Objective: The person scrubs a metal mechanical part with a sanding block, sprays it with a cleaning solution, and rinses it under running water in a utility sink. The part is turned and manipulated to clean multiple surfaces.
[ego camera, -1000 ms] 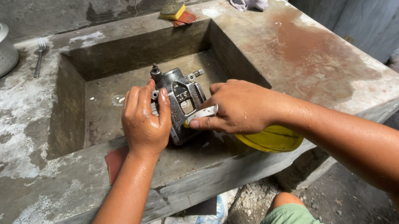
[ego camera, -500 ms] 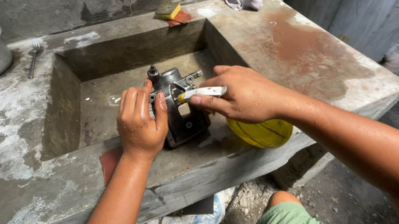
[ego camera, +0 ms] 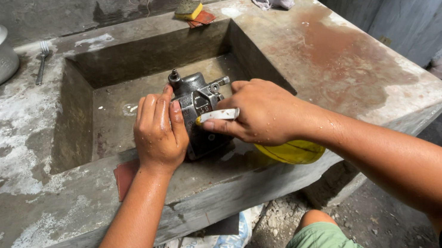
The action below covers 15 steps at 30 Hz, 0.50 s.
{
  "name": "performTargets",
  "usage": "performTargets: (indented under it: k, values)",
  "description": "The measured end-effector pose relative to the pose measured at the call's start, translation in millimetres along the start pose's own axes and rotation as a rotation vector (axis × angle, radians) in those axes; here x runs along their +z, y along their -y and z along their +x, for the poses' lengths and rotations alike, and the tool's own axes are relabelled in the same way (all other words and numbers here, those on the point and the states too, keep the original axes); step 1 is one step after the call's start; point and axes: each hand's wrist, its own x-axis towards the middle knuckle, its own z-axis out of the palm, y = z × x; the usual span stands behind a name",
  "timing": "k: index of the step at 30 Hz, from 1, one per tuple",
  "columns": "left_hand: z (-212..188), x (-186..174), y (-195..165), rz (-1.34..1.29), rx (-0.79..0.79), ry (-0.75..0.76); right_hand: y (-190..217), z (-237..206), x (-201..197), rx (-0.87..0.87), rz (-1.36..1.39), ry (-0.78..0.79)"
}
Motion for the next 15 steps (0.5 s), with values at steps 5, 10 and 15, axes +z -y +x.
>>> performTargets:
  k: [5,10,15]
  values:
    - [0.0,0.7,-0.5,-0.003,-0.023,0.003,2.7,3.0,2.9,-0.005,-0.014,-0.003]
    - [-0.2,1.5,-0.4,0.017,-0.006,-0.006,3.4,3.3,3.1,-0.022,-0.016,-0.034]
    - [-0.5,2.3,0.4,0.012,-0.034,0.009,4.7,4.4,2.5,0.046,-0.014,-0.001]
